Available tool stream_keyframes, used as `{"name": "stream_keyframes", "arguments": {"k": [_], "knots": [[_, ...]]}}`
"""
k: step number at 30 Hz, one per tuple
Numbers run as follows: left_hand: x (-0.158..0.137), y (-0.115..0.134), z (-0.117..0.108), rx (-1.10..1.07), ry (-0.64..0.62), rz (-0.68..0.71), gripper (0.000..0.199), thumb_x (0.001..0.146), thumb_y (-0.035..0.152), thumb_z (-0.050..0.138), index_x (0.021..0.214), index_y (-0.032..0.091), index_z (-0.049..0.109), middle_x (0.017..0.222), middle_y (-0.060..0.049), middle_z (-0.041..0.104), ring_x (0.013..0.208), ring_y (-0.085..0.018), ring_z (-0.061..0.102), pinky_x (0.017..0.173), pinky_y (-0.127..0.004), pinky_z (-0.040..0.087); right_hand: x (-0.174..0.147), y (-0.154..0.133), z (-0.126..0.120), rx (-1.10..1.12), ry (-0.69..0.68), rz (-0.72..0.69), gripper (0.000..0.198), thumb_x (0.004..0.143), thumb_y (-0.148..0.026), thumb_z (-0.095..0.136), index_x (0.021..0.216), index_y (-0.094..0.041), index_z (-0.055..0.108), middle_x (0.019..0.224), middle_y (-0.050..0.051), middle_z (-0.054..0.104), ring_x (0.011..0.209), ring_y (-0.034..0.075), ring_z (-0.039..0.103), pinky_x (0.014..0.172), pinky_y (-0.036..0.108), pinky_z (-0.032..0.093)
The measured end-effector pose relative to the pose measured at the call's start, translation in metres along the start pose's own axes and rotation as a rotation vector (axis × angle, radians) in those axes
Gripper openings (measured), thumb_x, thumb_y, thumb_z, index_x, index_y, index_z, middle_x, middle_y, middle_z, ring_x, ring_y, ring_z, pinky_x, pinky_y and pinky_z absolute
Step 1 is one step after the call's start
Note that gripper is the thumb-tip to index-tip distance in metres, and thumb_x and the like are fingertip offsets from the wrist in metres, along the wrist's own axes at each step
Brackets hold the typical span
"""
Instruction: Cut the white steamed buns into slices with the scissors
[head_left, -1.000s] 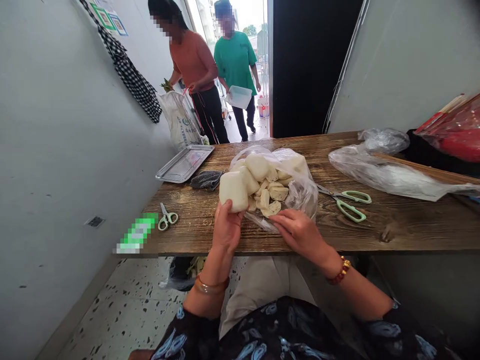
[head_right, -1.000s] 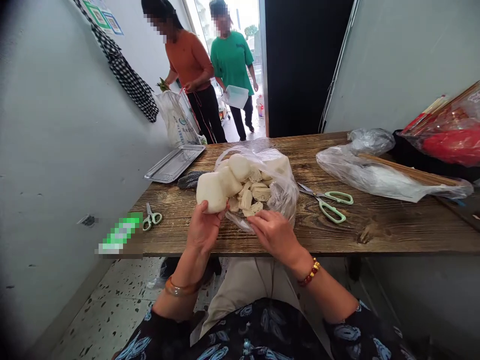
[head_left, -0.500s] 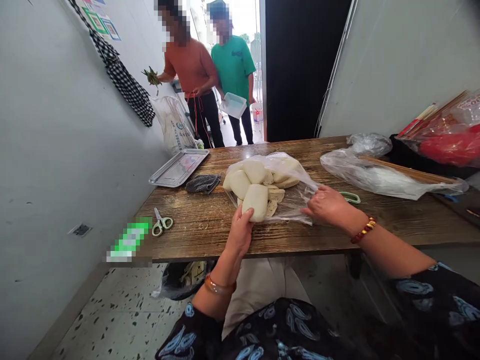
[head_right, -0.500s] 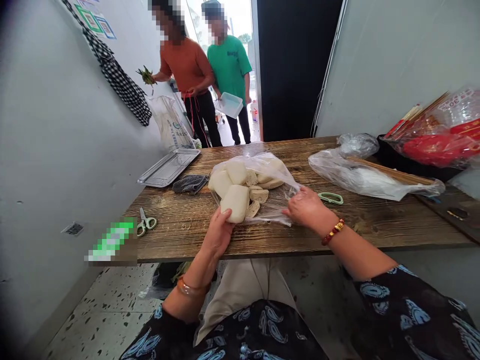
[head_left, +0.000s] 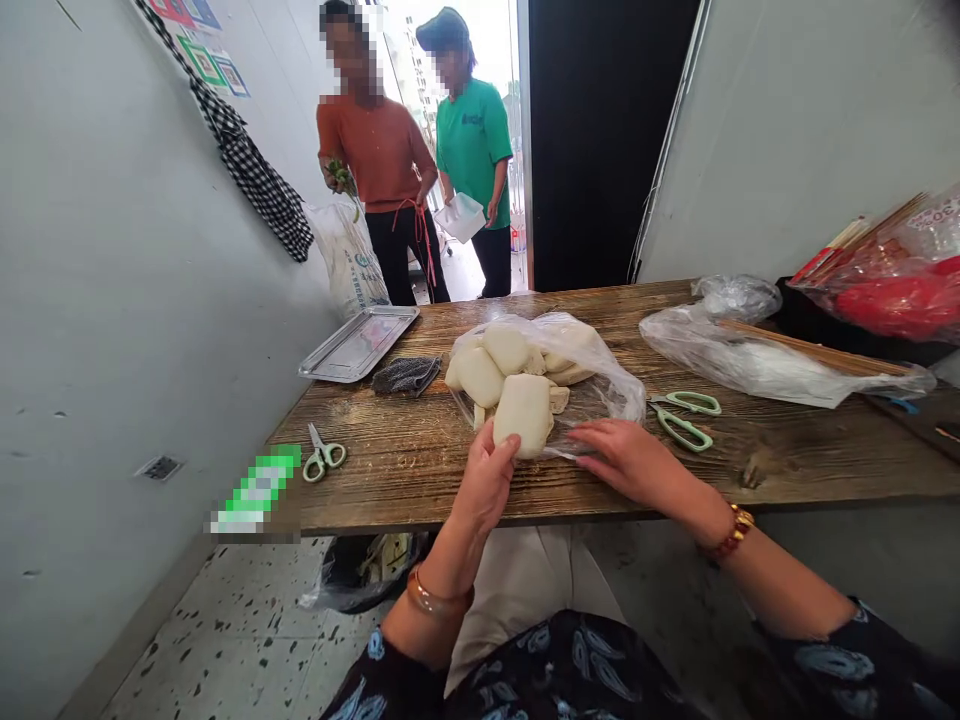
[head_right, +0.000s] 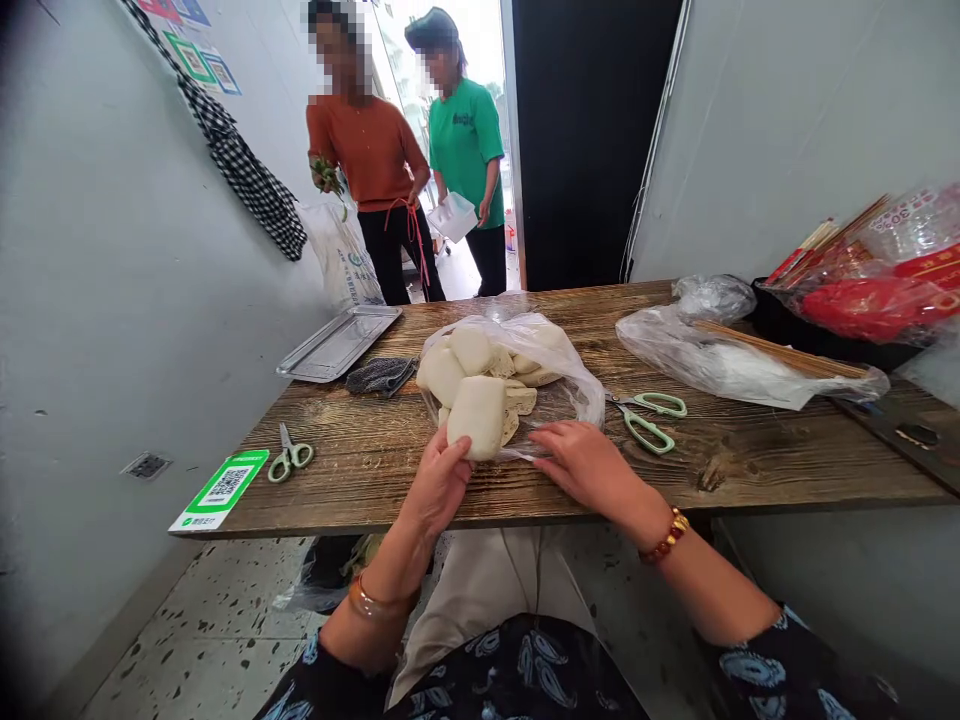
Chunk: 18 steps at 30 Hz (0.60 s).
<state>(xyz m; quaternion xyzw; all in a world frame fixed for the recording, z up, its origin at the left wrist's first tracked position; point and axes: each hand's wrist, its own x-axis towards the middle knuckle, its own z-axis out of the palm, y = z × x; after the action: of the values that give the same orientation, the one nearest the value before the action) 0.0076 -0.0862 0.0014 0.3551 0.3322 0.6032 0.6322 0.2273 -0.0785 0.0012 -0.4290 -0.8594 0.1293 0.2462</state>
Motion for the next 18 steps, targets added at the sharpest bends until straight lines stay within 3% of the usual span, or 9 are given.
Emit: {"name": "stream_keyframes", "arguments": {"k": [4,7,12,18], "knots": [[-0.006,-0.003,0.006,0.075,-0.137,-0.007,0.056,0.070,0.028,0.080,0.123,0.022,0.064,0.126,-0.008,0.067,0.121,-0.027,0.057,0.104,-0.036,0.043,-0.001,-0.003,0.004,0.580,0.196,0.192,0.058,0.091,-0.043,0.061,0.142,-0.021,0.047,0.128,0.015,0.066,0.106,0.026,0.068,0.089,0.046,0.057],[-0.011,-0.004,0.006,0.132,-0.223,-0.022,0.061,0.069,0.025,0.081,0.127,0.023,0.062,0.127,-0.008,0.065,0.118,-0.027,0.057,0.100,-0.034,0.044,0.007,-0.015,0.006,0.897,0.234,0.216,0.067,0.083,-0.050,0.069,0.140,-0.021,0.047,0.126,0.014,0.066,0.105,0.026,0.068,0.087,0.042,0.058],[-0.012,0.000,0.002,0.189,-0.322,-0.020,0.061,0.069,0.034,0.082,0.126,0.021,0.064,0.125,-0.010,0.066,0.114,-0.028,0.058,0.096,-0.033,0.045,0.011,-0.035,0.012,0.949,0.312,0.283,0.046,0.079,-0.044,0.076,0.115,-0.020,0.063,0.109,0.010,0.072,0.096,0.024,0.069,0.083,0.039,0.058],[0.000,0.005,0.006,0.328,-0.279,-0.015,0.062,0.068,0.047,0.083,0.120,0.018,0.067,0.111,-0.010,0.070,0.097,-0.025,0.061,0.083,-0.029,0.048,0.000,-0.047,0.008,1.001,0.251,0.254,0.047,0.081,-0.042,0.074,0.120,-0.020,0.063,0.113,0.010,0.073,0.099,0.024,0.070,0.082,0.037,0.059]]}}
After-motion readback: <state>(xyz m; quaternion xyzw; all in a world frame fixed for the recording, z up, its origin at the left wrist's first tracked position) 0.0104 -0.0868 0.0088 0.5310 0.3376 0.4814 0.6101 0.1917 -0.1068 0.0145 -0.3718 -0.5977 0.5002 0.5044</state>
